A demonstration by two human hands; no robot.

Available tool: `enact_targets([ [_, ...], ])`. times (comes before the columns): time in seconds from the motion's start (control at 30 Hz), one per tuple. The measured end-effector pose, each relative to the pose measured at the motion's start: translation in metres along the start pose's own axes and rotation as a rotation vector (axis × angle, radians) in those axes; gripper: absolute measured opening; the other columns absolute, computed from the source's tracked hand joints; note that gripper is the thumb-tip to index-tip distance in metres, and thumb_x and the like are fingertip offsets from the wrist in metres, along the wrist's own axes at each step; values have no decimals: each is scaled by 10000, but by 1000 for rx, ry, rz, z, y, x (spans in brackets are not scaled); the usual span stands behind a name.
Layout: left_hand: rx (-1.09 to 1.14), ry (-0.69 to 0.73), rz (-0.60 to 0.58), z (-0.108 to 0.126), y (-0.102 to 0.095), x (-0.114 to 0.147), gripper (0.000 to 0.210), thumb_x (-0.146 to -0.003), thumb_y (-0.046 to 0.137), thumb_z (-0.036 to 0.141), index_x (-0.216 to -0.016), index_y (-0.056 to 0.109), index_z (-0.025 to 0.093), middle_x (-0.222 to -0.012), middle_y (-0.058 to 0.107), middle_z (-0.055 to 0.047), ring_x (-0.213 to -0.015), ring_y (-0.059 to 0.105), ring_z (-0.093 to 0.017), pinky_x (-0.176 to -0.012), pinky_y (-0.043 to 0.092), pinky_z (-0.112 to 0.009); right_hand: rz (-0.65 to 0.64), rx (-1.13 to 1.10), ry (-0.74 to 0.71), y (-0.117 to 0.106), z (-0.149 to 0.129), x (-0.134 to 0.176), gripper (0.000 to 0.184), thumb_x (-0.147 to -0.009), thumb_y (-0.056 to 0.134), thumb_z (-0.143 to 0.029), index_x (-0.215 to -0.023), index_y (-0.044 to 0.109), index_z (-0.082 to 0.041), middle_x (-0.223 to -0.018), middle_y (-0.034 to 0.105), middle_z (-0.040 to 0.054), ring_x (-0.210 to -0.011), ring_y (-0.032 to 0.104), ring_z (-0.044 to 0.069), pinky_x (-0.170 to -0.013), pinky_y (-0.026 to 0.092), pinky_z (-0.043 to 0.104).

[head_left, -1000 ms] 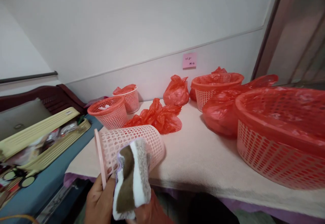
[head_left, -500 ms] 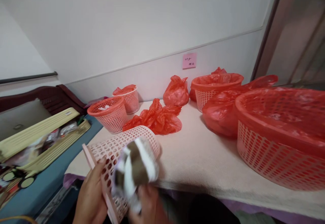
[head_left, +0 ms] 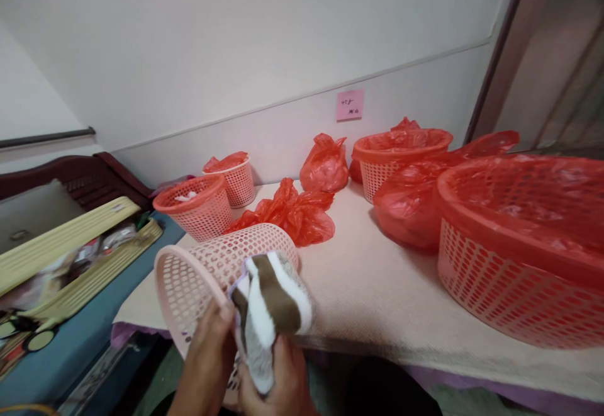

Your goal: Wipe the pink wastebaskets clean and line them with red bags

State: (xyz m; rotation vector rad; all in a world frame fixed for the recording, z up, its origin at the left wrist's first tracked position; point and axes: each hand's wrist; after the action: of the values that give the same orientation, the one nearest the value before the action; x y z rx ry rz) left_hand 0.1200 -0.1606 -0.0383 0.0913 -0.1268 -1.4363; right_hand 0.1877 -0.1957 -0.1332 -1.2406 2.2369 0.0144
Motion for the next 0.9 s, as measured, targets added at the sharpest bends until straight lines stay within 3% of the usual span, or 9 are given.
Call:
enact_targets([
  [0.13,-578,281,-367,-54,-38,13,667,-677,739,335,-1316,553,295,-1305,632,-81,-1152,611,-317,-925,532,-396,12,-222,93,-14,20,-27,565,-687,689,-267,-1226,533,-199,-998,708,103,-880,705,261,-761,592,323],
  [0.23,-964,535,-511,-79,-66,9,713,-725,678,235,-1395,459,347,-1359,592,-76,-1187,595,-293,-983,499,-397,-50,-340,103,-25,24,-37,546,-700,677,-272,-1217,523,-186,-969,709,89,-815,701,240,-737,584,320],
  [0.33,-1176,788,-594,-75,-78,-1,713,-772,608,175,-1438,396,315,-1284,649,-92,-1138,634,-259,-961,515,-344,-165,-469,37,-31,19,-42,460,-756,630,-251,-1204,527,-231,-1028,692,61,-878,683,218,-806,557,326],
  [0.43,-1170,918,-543,-53,-77,-6,630,-811,549,137,-1414,439,283,-1234,681,-88,-1064,677,-229,-910,535,-279,-209,-481,-82,-31,23,-54,372,-811,577,-213,-1179,529,-239,-1027,678,50,-907,660,189,-821,530,305],
  [0.5,-1062,861,-439,-35,-74,-2,469,-832,550,170,-1284,593,286,-1157,723,-57,-976,712,-223,-854,556,-252,-148,-365,-138,-28,34,-69,291,-803,554,-200,-1095,555,-196,-920,667,59,-829,646,191,-759,523,305],
  [0.6,-826,534,-149,-15,-68,8,249,-821,629,314,-1039,742,268,-1009,772,-27,-888,731,-231,-775,581,-238,-48,-164,-33,-24,58,-98,259,-800,518,-259,-1029,570,-150,-818,647,70,-735,628,210,-675,506,323],
  [0.7,-554,189,128,-3,-62,13,343,-723,733,440,-996,750,233,-1008,772,-26,-978,700,-239,-789,569,-215,10,-73,232,-22,74,-120,370,-814,490,-311,-1135,551,-136,-885,685,97,-786,656,240,-691,505,343],
  [0.77,-404,82,221,0,-58,12,438,-670,772,471,-1028,731,224,-1050,760,-21,-1027,677,-227,-787,554,-182,24,-71,284,-20,73,-119,393,-812,485,-311,-1157,542,-133,-918,694,107,-822,664,247,-708,509,347],
  [0.9,-233,36,318,7,-45,5,489,-635,789,494,-1036,698,229,-939,764,-3,-896,702,-205,-659,561,-174,-91,-88,-81,-9,44,-70,211,-757,474,-204,-925,596,-166,-760,649,57,-697,631,190,-653,518,296],
])
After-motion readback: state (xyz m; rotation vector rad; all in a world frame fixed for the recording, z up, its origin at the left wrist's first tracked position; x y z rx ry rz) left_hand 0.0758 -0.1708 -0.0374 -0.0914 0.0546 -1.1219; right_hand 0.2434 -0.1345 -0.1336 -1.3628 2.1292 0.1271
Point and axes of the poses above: each hand's wrist, its own x-axis away from the middle knuckle, its own y-axis out of the palm, z = x × y
